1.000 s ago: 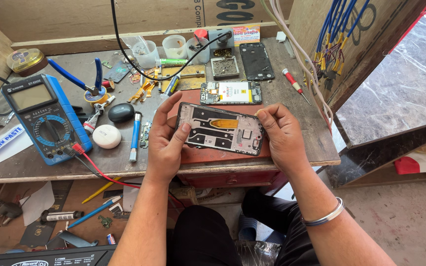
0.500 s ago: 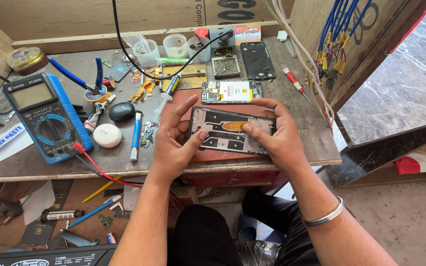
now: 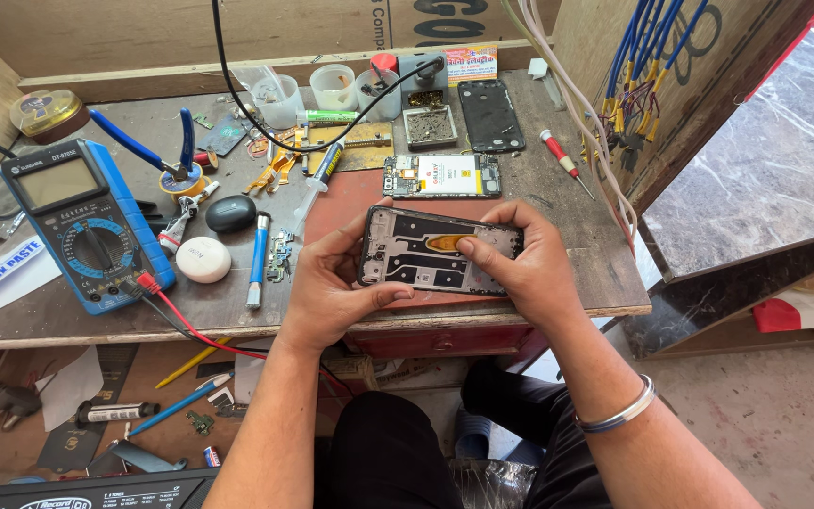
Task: The person heats a phone motherboard with a hot air gun over the work mat, then sets the board down and handles small components on it. They then pick up a disassembled phone midframe, align the motherboard into it, and press the board into the frame while turning the assembly over.
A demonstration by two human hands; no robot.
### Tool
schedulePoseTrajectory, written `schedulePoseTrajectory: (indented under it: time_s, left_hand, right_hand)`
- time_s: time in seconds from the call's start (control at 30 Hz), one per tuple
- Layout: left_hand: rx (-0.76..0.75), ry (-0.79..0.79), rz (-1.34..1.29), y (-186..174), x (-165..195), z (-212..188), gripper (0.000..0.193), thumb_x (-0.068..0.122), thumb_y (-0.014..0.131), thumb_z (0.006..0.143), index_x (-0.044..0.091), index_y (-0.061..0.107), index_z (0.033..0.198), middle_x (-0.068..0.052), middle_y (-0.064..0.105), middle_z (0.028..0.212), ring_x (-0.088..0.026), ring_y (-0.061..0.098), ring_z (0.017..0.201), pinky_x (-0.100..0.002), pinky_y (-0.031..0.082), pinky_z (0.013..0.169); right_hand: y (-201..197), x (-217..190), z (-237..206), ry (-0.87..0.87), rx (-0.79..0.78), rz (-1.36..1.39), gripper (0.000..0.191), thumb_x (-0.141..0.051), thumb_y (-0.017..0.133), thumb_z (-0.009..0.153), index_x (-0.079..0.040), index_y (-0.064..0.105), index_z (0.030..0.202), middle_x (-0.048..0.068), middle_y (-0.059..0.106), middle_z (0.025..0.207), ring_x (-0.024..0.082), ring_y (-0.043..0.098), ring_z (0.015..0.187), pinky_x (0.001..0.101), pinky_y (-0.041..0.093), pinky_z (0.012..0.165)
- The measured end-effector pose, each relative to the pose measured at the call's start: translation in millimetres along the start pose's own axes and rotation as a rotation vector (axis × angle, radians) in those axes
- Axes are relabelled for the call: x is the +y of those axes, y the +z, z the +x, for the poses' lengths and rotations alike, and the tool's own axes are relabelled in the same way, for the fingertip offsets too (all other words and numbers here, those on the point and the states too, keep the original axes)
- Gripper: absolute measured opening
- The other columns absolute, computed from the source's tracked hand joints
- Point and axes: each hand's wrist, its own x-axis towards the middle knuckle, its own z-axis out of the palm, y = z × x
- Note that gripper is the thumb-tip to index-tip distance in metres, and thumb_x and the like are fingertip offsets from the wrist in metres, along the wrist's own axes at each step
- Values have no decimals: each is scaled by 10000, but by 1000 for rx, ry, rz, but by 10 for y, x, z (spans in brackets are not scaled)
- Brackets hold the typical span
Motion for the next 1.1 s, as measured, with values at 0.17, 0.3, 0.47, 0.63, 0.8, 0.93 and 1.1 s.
schedulePoseTrajectory:
  time_s: [0.17,0.3,0.47,0.63,0.8,0.93,1.1]
  left_hand:
    - [-32,-13,-42,-12,4,-4,890,-47,869,768,-41,440,1547,-117,671,1351,-120,648,1187,-300,565,1046]
    - [-26,-17,-18,-5,9,0,890,-68,865,757,-47,442,1540,-115,672,1342,-119,652,1164,-302,571,1031]
    - [-16,-38,-17,-7,8,-1,875,-82,857,761,-51,454,1537,-113,687,1315,-120,657,1147,-302,577,1021]
    - [-7,-7,17,-5,-14,4,872,-90,850,773,-47,446,1545,-106,679,1327,-105,645,1155,-289,568,1026]
    - [9,-8,25,-6,-14,6,867,-100,847,764,-48,453,1535,-104,675,1332,-103,651,1146,-287,574,1009]
    - [3,-4,44,-1,0,-14,854,-109,847,769,-57,463,1531,-122,688,1309,-113,659,1137,-295,580,1000]
    - [47,37,26,17,-27,16,820,-110,834,773,-69,467,1505,-137,687,1310,-147,680,1154,-307,583,1013]
  right_hand:
    - [8,-16,7,40,8,-4,292,-212,832,845,-67,602,952,-10,667,812,39,619,690,206,516,613]
    - [11,-2,17,37,-1,8,290,-202,833,848,-72,591,942,-10,662,794,43,618,676,207,509,601]
    - [8,10,44,49,-8,24,292,-201,836,846,-79,589,941,-8,671,794,39,623,680,201,509,602]
    - [16,4,61,79,-3,29,285,-185,833,840,-80,583,927,-6,674,781,42,625,664,204,509,586]
    - [42,5,58,72,12,43,283,-173,831,840,-78,576,918,-8,670,778,46,626,660,208,509,579]
    - [46,13,11,28,17,31,294,-191,833,847,-78,574,931,-12,660,794,38,618,676,204,509,597]
    - [51,7,-4,-8,50,-5,309,-226,833,849,-72,598,978,-19,651,848,32,614,715,203,525,623]
